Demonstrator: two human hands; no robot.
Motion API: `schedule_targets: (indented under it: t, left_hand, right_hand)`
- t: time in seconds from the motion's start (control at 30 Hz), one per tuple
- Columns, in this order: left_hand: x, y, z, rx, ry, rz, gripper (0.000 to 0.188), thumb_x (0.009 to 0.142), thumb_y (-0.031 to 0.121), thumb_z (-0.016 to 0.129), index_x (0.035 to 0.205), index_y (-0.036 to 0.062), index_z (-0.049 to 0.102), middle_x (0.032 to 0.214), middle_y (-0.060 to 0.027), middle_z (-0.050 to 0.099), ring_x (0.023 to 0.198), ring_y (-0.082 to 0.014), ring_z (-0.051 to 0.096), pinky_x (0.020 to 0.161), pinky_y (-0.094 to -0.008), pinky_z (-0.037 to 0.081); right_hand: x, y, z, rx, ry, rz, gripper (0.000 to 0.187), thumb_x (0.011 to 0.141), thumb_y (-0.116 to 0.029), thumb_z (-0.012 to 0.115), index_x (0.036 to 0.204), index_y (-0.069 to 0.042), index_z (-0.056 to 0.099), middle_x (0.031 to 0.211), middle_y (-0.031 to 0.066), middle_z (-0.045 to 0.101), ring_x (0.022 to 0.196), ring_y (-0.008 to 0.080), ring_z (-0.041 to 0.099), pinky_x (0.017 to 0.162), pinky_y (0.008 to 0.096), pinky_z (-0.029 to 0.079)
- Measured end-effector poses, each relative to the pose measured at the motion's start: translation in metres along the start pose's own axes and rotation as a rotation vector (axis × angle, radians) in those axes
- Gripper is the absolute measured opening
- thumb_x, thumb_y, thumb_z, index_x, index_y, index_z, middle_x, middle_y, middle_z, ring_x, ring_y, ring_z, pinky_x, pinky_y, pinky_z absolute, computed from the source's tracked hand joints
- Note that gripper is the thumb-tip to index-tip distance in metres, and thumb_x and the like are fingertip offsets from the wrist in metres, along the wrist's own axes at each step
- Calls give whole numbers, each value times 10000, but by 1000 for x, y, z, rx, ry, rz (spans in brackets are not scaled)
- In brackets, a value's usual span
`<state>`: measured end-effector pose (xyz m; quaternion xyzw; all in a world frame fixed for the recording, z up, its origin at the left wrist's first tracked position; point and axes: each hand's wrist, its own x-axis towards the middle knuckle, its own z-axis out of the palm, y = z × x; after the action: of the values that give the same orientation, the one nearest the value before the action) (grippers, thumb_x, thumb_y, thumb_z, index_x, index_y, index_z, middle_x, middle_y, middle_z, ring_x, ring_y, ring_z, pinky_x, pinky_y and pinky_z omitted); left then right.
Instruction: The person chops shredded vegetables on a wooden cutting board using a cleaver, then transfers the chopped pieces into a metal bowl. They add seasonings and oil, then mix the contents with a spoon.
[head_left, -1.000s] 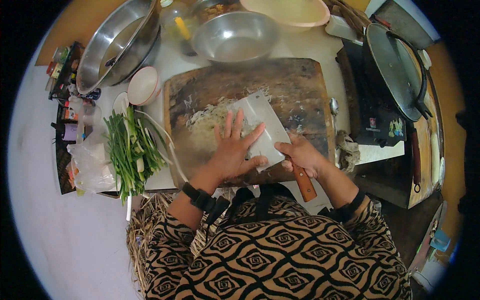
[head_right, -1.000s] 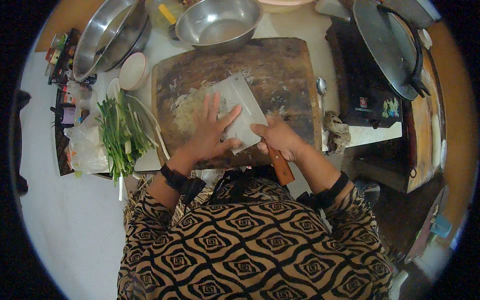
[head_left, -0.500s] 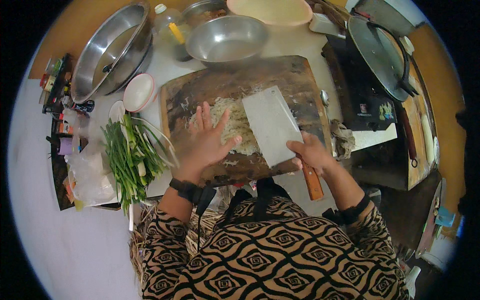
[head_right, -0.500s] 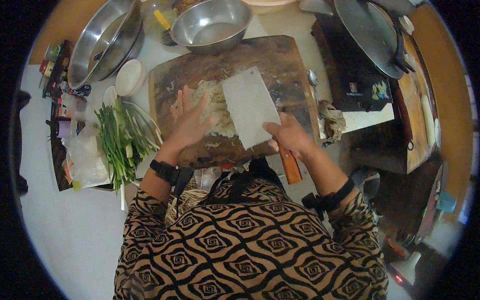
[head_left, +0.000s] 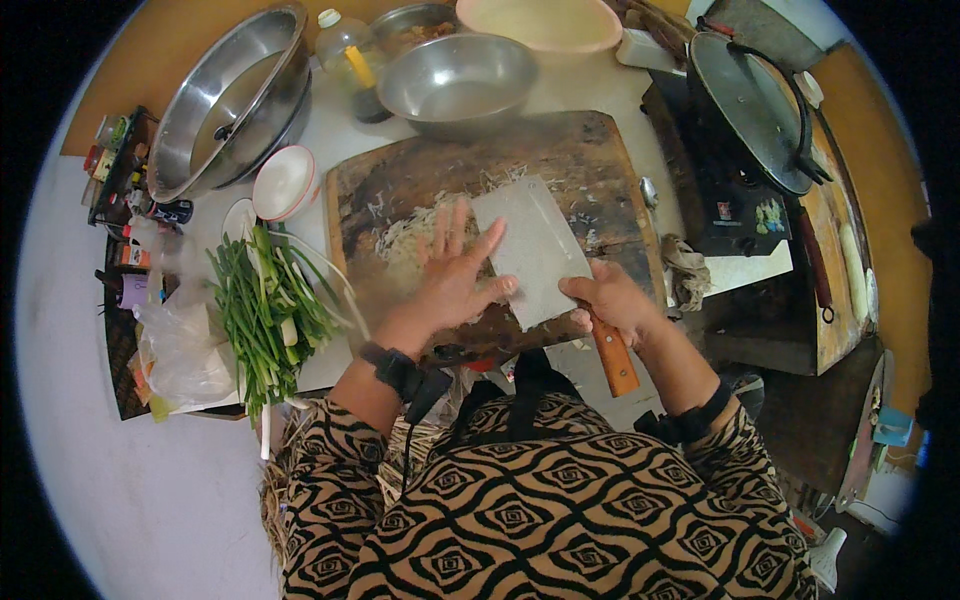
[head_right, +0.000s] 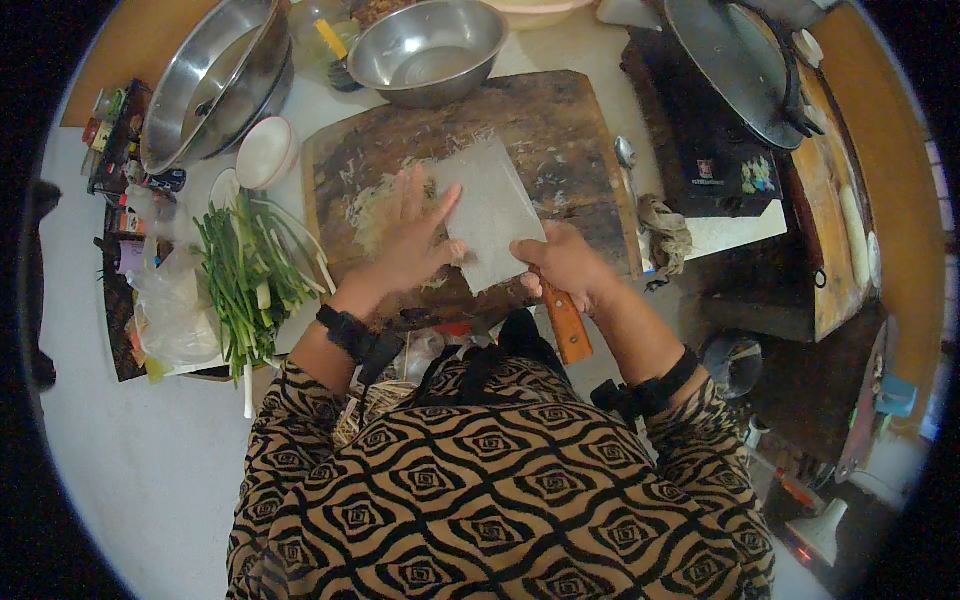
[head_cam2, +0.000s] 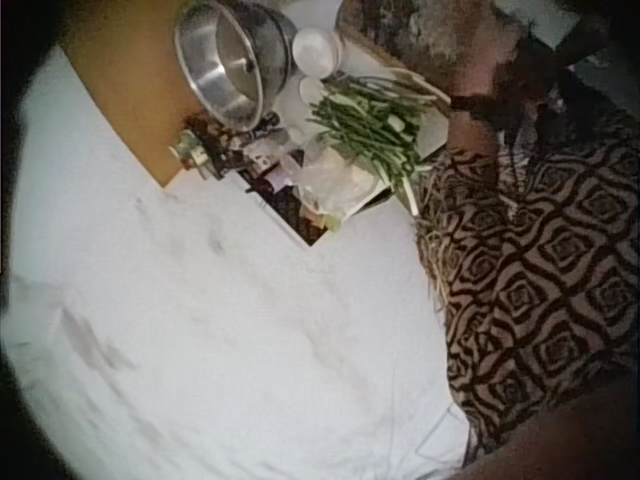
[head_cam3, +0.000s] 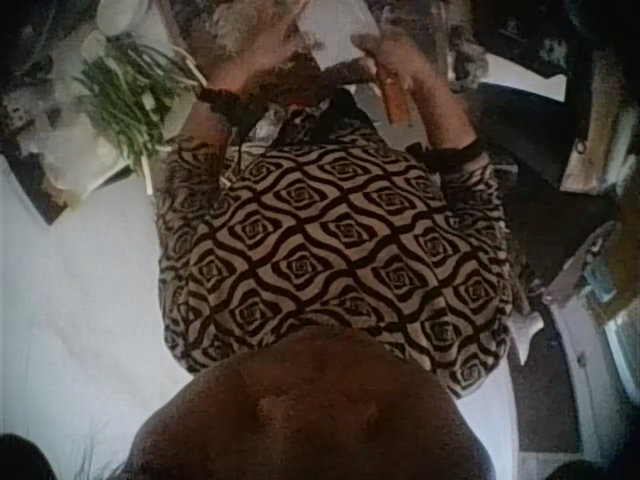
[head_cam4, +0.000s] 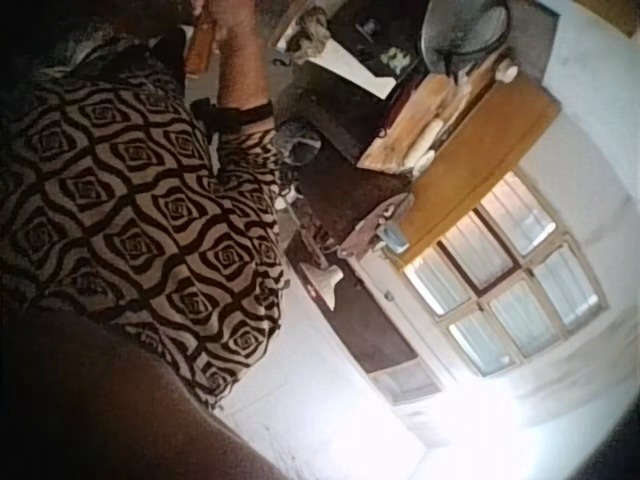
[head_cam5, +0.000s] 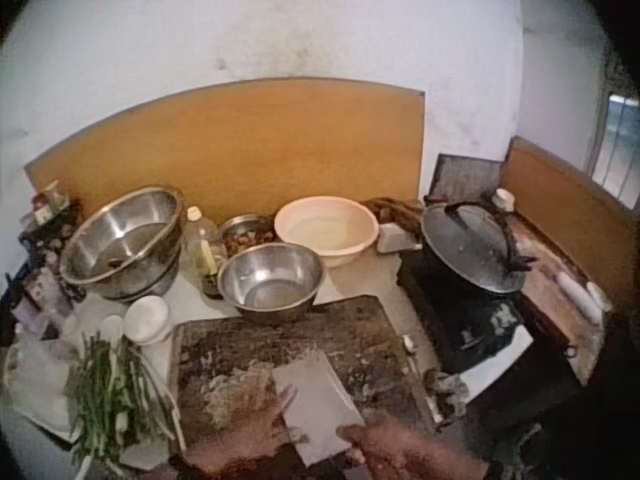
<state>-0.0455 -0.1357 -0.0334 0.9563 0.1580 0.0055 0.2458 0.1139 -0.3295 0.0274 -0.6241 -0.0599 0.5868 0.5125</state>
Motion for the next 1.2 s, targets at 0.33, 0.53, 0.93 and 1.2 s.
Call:
schedule_targets:
  t: [0.33, 0.53, 0.93, 1.2]
  left_hand:
    - [-10, -18, -73, -21, 221, -197, 1010, 783, 642, 603, 1528, 141, 139, 1568, -242, -14, 1451, -410, -47, 1116, -624, 53]
    - [-1, 62, -59, 225, -110, 205, 1210, 594, 667, 735, 1518, 110, 186, 1568, -243, -5, 1450, -406, -71, 1099, -651, -5]
    - [34, 47, -18, 60, -395, 291, 1268, 479, 706, 784, 1471, 75, 310, 1551, -259, 100, 1434, -455, -25, 1103, -640, 24]
    - [20, 16, -43, 266, -463, 149, 1287, 482, 771, 728, 1459, 40, 322, 1534, -301, 114, 1427, -473, 71, 1100, -635, 103]
  right_hand:
    - [6, 18, -14, -1479, 490, -835, 210, 770, -88, 619, 963, -60, 540, 891, 150, 591, 676, 309, 632, 592, 401, 509]
    - [6, 23, 10, -1607, 462, -1050, 234, 714, -139, 635, 905, -64, 523, 913, 117, 550, 714, 257, 649, 583, 368, 520]
    - [3, 24, 22, -1570, 341, -1211, 194, 708, -184, 604, 839, -75, 510, 937, 119, 550, 730, 225, 645, 586, 333, 537]
    - [-7, 24, 0, -1652, 387, -1093, 147, 739, -178, 579, 840, -109, 498, 899, 66, 514, 695, 235, 621, 577, 360, 514]
